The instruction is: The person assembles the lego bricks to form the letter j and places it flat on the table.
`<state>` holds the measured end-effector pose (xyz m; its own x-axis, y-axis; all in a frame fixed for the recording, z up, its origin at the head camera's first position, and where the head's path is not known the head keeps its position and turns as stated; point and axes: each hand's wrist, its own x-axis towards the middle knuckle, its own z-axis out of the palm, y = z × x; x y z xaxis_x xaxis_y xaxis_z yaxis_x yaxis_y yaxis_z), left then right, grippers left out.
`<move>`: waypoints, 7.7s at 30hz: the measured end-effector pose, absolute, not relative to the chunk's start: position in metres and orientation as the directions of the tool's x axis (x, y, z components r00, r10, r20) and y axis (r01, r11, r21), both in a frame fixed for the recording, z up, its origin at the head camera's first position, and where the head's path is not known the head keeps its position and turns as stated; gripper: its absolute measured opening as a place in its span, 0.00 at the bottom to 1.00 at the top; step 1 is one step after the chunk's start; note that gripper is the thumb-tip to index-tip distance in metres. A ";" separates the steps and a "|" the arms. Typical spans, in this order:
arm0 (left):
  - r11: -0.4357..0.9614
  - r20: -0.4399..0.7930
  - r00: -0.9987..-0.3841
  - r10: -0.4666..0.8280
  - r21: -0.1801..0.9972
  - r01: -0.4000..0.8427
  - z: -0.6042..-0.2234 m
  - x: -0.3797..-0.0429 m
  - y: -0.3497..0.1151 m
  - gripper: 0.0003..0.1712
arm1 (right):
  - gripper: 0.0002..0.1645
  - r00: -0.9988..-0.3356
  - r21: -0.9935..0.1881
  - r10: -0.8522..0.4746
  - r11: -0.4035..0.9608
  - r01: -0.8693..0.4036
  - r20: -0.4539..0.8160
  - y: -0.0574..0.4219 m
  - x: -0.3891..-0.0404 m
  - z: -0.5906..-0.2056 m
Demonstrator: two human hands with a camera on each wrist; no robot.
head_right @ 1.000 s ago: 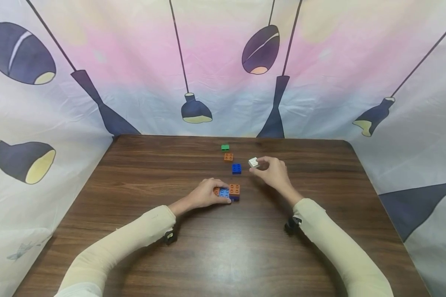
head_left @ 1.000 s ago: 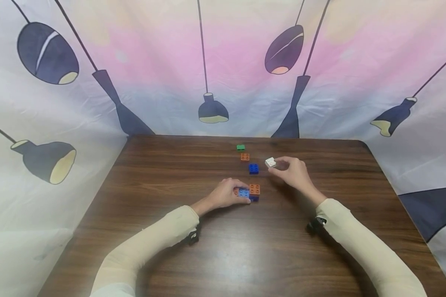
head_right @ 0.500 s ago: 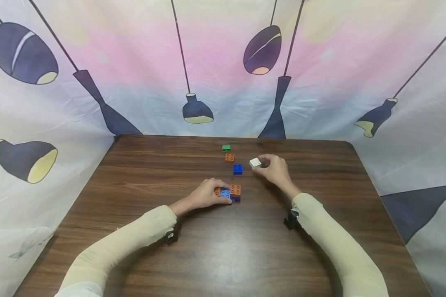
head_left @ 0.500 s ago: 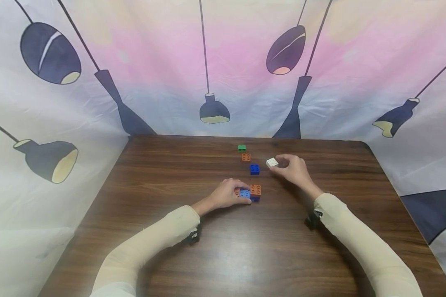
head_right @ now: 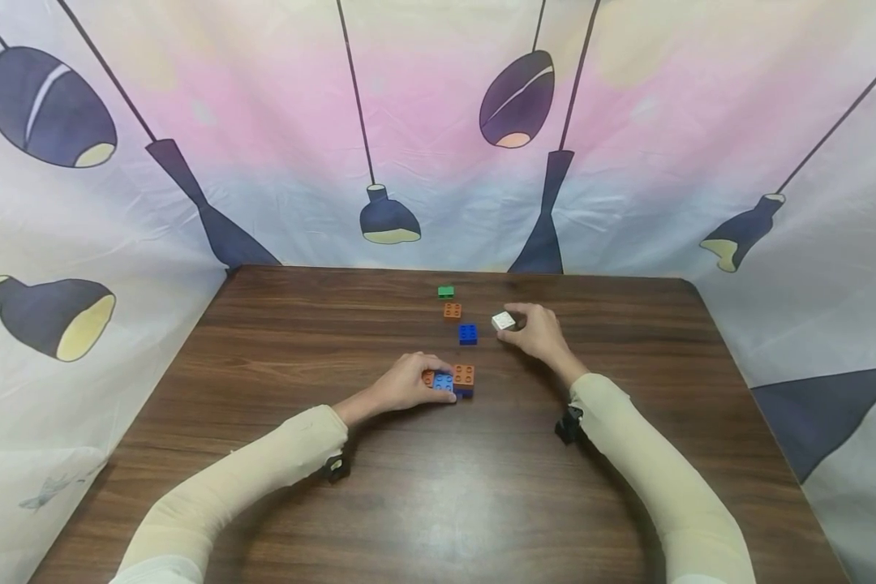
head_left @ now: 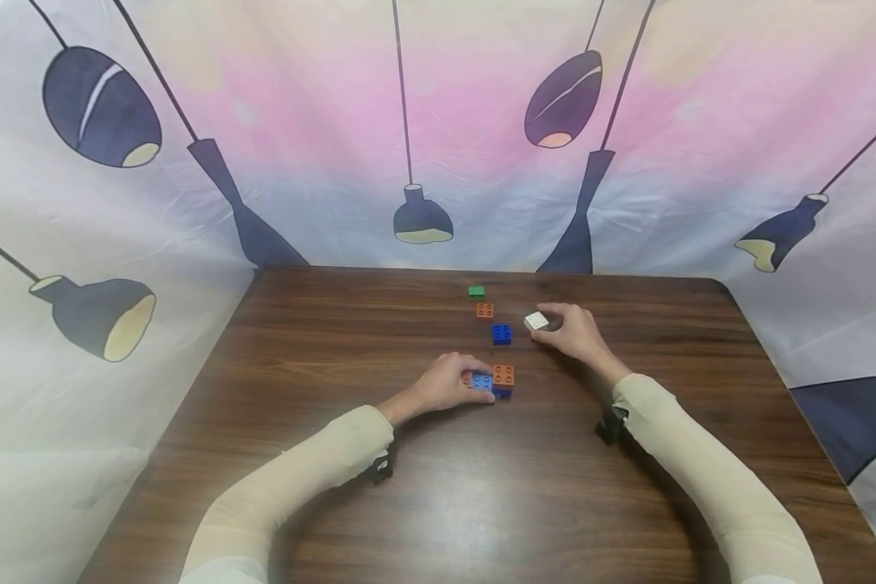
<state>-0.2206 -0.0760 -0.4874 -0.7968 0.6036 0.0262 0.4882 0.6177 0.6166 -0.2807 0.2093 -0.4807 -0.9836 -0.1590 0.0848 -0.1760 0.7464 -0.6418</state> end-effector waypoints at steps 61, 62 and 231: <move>0.608 0.031 -0.795 0.606 0.626 0.488 -0.487 -0.220 -0.074 0.28 | 0.24 -0.951 -0.657 -0.238 0.689 -0.307 0.195 0.194 -0.243 -0.435; 0.607 0.031 -0.794 0.607 0.627 0.488 -0.487 -0.220 -0.074 0.28 | 0.24 -0.950 -0.653 -0.243 0.690 -0.312 0.197 0.193 -0.241 -0.435; 0.606 0.051 -0.800 0.598 0.624 0.493 -0.490 -0.220 -0.072 0.28 | 0.23 -0.902 -0.657 -0.341 0.621 -0.427 0.265 0.187 -0.193 -0.446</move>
